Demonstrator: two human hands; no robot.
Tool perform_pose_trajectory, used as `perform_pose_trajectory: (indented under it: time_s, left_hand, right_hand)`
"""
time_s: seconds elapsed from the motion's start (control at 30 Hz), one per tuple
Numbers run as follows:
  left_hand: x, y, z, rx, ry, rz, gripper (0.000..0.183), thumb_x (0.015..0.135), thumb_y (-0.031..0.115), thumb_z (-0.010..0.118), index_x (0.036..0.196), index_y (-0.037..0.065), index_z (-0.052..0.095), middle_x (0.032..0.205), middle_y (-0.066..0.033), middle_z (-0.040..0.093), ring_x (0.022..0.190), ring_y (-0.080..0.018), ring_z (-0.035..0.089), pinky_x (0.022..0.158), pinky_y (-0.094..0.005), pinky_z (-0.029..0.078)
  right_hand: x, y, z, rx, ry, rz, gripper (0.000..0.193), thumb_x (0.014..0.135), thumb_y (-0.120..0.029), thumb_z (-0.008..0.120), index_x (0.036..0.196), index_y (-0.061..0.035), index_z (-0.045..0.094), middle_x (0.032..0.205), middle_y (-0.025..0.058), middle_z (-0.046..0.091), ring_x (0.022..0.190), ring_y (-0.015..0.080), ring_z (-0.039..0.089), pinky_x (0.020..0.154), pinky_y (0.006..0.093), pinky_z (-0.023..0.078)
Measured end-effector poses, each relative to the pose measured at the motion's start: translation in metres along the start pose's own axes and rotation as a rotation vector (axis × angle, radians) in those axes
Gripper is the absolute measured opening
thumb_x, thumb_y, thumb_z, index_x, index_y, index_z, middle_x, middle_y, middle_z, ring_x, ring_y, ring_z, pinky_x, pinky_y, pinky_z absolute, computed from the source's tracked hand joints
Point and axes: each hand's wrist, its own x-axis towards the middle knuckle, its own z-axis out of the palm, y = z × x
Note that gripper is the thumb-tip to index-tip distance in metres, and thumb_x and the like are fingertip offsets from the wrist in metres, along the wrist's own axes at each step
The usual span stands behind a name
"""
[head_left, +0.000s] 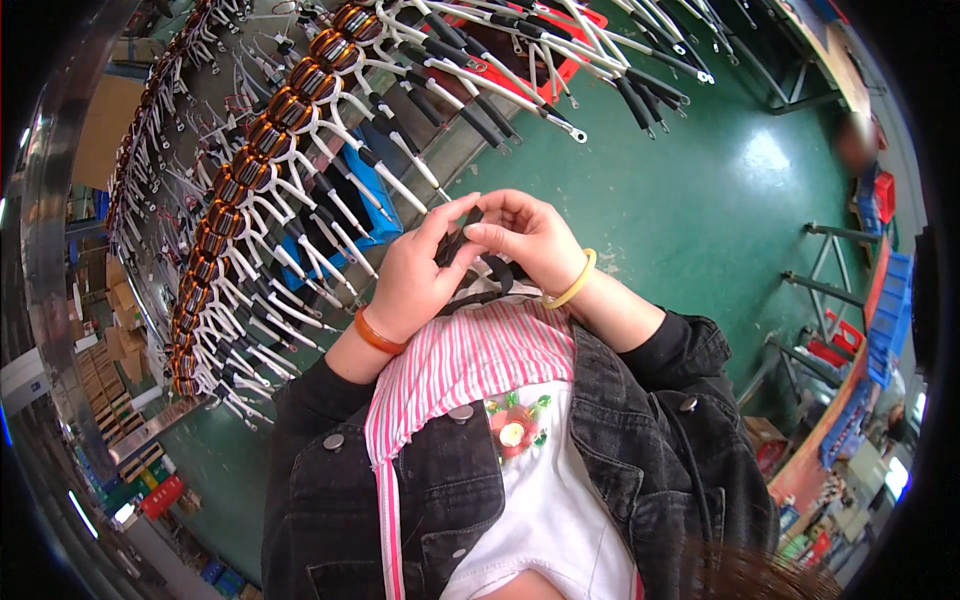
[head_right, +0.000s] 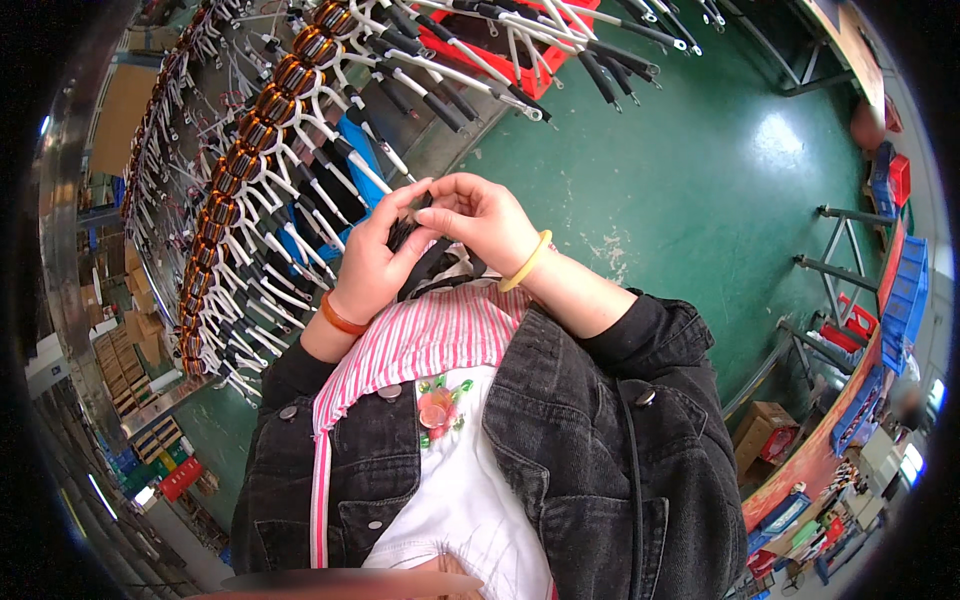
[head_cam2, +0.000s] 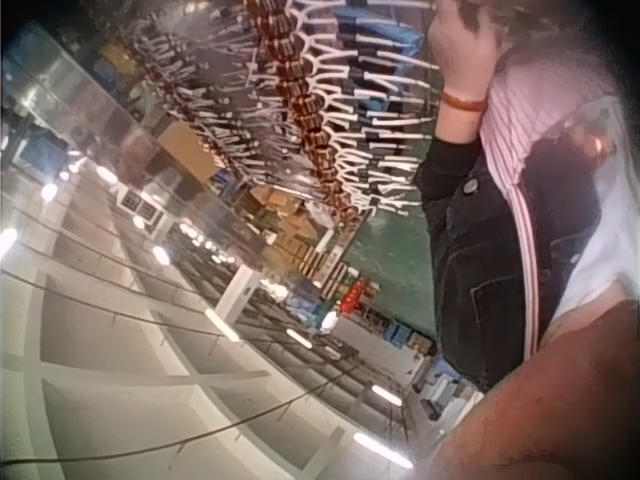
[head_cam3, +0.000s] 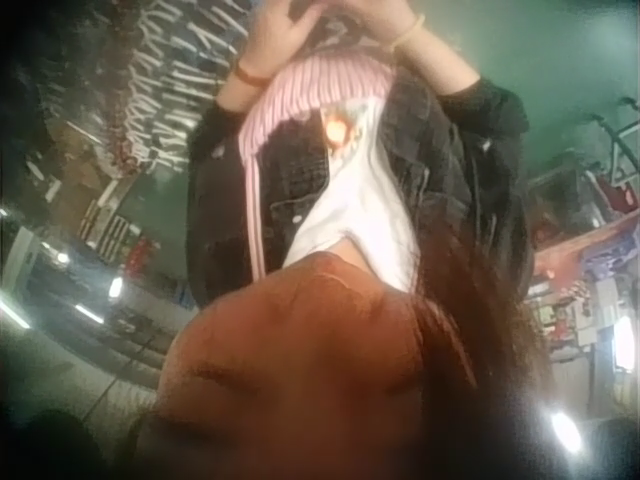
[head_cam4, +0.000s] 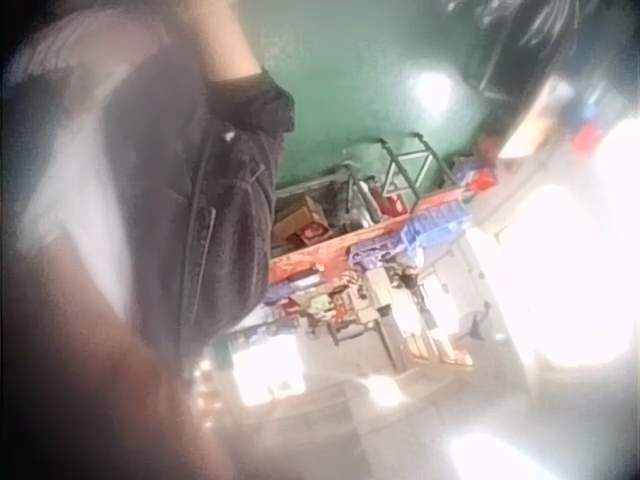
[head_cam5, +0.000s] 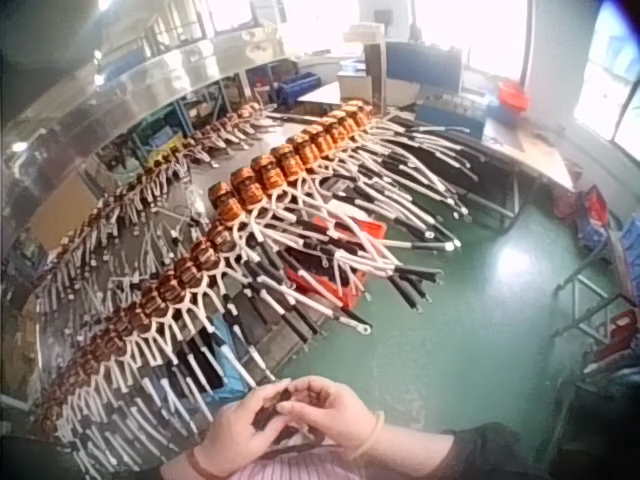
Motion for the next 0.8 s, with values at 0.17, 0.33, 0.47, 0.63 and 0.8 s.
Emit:
perform_pose_trajectory:
  time_s: [0.17, 0.33, 0.47, 0.63, 0.8]
  left_hand:
    - [-0.007, -0.002, -0.010, -0.596, -0.227, -0.344, 0.048, 0.089, 0.007, 0.058, 0.134, 0.007, 0.040, 0.085, -0.0048, 0.062, 0.064, -0.0083, 0.057, 0.057, -0.0199, 0.044]
    - [-0.011, -0.017, -0.013, -0.864, -0.227, -0.491, 0.035, 0.094, 0.010, 0.049, 0.128, 0.008, 0.039, 0.080, -0.0042, 0.058, 0.057, -0.0059, 0.050, 0.050, -0.0158, 0.036]
    - [-0.011, -0.014, -0.013, -0.650, -0.258, -0.351, 0.033, 0.096, 0.013, 0.048, 0.126, 0.008, 0.037, 0.079, -0.0051, 0.058, 0.058, -0.0060, 0.051, 0.050, -0.0159, 0.036]
    - [-0.011, -0.018, -0.015, -0.820, -0.258, -0.398, 0.033, 0.095, 0.014, 0.046, 0.126, 0.007, 0.036, 0.081, -0.0091, 0.059, 0.055, -0.0105, 0.054, 0.048, -0.0187, 0.040]
    - [-0.012, -0.018, -0.012, -1.035, -0.162, -0.496, 0.025, 0.094, 0.009, 0.046, 0.118, 0.007, 0.039, 0.082, -0.0084, 0.058, 0.053, -0.0119, 0.056, 0.046, -0.0197, 0.042]
  right_hand:
    - [0.000, -0.003, -0.001, 0.013, -0.111, 0.238, 0.019, 0.086, -0.013, 0.066, 0.099, -0.0003, 0.058, 0.085, 0.0022, 0.065, 0.072, 0.0065, 0.059, 0.064, 0.0198, 0.048]
    - [0.002, 0.003, 0.001, -0.048, -0.125, 0.218, 0.018, 0.086, -0.013, 0.066, 0.096, -0.0004, 0.058, 0.083, 0.0030, 0.065, 0.072, 0.0070, 0.060, 0.063, 0.0201, 0.047]
    - [0.003, 0.000, 0.002, 0.014, -0.154, 0.274, 0.017, 0.086, -0.013, 0.066, 0.094, -0.0005, 0.057, 0.081, 0.0040, 0.065, 0.067, 0.0077, 0.060, 0.060, 0.0203, 0.045]
    - [0.004, -0.007, 0.005, 0.057, -0.214, 0.281, 0.016, 0.087, -0.012, 0.065, 0.093, -0.0006, 0.056, 0.077, 0.0034, 0.063, 0.064, 0.0076, 0.059, 0.058, 0.0190, 0.044]
    - [0.004, -0.004, 0.000, 0.068, -0.172, 0.279, 0.016, 0.085, -0.012, 0.067, 0.092, -0.0011, 0.057, 0.077, 0.0013, 0.062, 0.064, 0.0058, 0.057, 0.058, 0.0180, 0.043]
